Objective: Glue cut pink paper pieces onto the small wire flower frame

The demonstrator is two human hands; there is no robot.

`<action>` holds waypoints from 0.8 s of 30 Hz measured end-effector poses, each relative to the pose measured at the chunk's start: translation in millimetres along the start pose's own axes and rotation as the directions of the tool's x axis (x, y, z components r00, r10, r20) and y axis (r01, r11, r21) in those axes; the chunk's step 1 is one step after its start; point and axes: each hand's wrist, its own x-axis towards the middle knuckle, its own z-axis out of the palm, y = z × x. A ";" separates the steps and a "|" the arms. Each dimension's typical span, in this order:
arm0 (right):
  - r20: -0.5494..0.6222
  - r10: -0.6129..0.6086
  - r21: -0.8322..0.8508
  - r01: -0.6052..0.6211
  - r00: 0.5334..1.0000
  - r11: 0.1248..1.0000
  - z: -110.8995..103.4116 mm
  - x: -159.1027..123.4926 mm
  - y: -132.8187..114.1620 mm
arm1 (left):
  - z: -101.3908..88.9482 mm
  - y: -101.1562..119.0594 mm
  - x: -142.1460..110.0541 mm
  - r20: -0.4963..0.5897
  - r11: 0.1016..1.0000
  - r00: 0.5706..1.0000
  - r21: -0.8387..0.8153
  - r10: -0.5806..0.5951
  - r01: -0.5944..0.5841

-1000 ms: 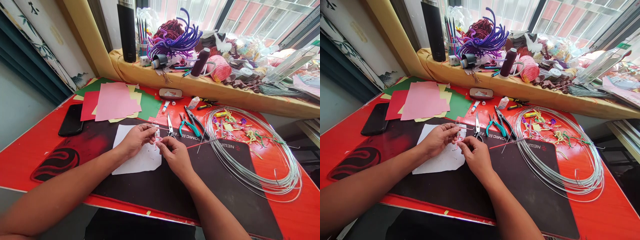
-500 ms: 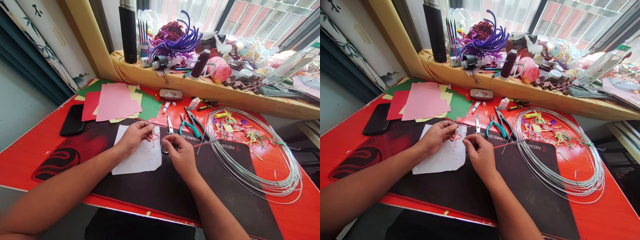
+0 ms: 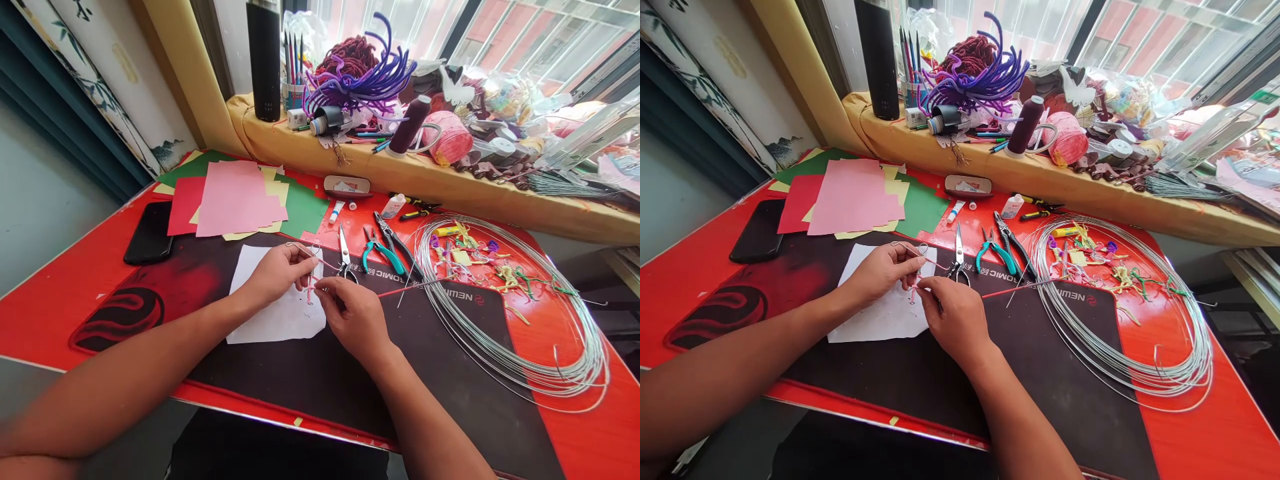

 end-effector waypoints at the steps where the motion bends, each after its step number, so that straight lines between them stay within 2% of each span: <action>1: 0.000 -0.019 -0.019 0.019 1.000 1.000 0.4 -0.2 0.6 | 0.6 0.6 0.0 -0.003 1.000 1.000 0.003 -0.010 0.010; 13: 0.055 -0.054 -0.117 0.060 0.997 0.991 2.7 -1.2 0.9 | 2.5 1.4 -1.2 0.015 0.999 0.999 0.024 -0.047 0.047; 24: 0.102 -0.030 -0.137 0.044 0.994 0.990 3.3 -1.5 1.4 | 3.4 2.5 -1.6 0.021 0.998 0.998 0.027 -0.059 0.059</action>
